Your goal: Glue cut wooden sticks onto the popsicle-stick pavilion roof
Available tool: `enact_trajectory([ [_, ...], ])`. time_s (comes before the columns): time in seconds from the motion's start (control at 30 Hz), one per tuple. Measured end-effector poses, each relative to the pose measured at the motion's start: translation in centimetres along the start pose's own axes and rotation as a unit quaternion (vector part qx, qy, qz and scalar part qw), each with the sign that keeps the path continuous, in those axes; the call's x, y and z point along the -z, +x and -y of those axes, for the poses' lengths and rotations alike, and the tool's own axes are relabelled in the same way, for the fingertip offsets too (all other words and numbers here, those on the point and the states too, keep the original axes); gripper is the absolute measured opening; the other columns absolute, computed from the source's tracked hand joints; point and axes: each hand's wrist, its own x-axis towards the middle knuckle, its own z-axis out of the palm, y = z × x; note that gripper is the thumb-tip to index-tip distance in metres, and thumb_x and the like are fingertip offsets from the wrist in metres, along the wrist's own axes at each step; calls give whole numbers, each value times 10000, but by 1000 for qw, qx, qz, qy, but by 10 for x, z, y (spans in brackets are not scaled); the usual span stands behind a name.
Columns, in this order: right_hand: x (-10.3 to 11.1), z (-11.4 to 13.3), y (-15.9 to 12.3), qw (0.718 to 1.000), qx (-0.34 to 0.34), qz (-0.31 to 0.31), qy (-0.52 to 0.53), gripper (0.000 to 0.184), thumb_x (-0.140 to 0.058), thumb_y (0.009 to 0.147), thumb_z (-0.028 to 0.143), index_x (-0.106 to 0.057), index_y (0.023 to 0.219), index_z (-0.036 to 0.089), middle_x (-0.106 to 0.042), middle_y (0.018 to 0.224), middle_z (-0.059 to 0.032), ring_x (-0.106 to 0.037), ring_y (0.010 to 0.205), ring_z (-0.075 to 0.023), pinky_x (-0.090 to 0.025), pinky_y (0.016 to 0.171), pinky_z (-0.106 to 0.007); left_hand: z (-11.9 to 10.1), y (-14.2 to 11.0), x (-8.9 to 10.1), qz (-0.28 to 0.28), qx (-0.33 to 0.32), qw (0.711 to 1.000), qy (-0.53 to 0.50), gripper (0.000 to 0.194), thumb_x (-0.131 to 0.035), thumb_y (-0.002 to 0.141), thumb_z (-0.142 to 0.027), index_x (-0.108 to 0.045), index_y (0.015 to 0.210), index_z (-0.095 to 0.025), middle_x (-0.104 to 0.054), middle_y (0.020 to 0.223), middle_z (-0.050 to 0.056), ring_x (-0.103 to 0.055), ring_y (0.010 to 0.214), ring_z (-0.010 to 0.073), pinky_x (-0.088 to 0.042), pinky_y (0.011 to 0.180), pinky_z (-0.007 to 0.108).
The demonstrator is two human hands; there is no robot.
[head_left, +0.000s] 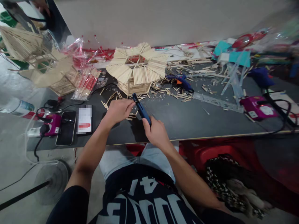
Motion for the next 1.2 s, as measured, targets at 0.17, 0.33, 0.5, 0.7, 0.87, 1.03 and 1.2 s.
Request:
enact_trajectory([
  [0.17,-15,-2,-1,998,17,-34,-47,520,-234,1086,482,-598,890,167,-692,723,-132,-621,666,-254,-354,746,-356,1,-1,5,8,15,1000,-6,386,-429,1075,-312,-739,894,-170,-768,847,67,-709,795,185,-451,722,274],
  [0.33,-18,-4,-3,999,22,-28,-39,513,-244,1087,493,-599,914,166,-698,725,-125,-622,669,-255,-354,758,-362,6,-4,10,0,15,1000,-8,372,-429,1077,-313,-741,925,-178,-790,891,46,-715,801,168,-451,716,271],
  [0.5,-10,-2,-3,1000,5,-26,11,482,-316,1062,504,-633,931,165,-701,734,-120,-640,707,-260,-379,757,-361,13,-4,12,14,45,998,35,378,-432,1075,-351,-754,975,-180,-795,960,60,-730,869,196,-468,717,290],
  [0.7,9,-7,-20,985,-24,-23,168,432,-401,1017,535,-653,966,187,-701,778,-89,-641,717,-235,-445,702,-346,20,-8,13,62,80,992,69,309,-554,1015,-293,-716,1266,-213,-738,1181,79,-698,1094,243,-518,773,301],
  [0.87,25,-49,-55,964,-94,-113,219,384,-519,979,568,-626,975,199,-695,786,-61,-616,661,-200,-473,646,-331,1,-4,-1,26,34,998,54,301,-519,1058,-280,-678,1294,-186,-696,1143,86,-672,1085,219,-529,867,311],
  [1.03,45,-100,-75,951,-128,-163,227,501,-420,1011,628,-638,880,197,-685,786,-75,-617,692,-207,-494,667,-348,-26,2,-24,110,-108,986,57,242,-486,1073,-254,-709,1058,-161,-714,1039,78,-658,983,214,-506,838,333],
  [1.2,53,-117,-77,956,-174,-182,153,577,-441,966,719,-645,866,188,-684,770,-82,-603,657,-205,-475,660,-342,-50,12,-39,71,-163,977,117,349,-505,1040,-125,-621,1368,-150,-634,1398,143,-599,1256,273,-508,972,385],
])
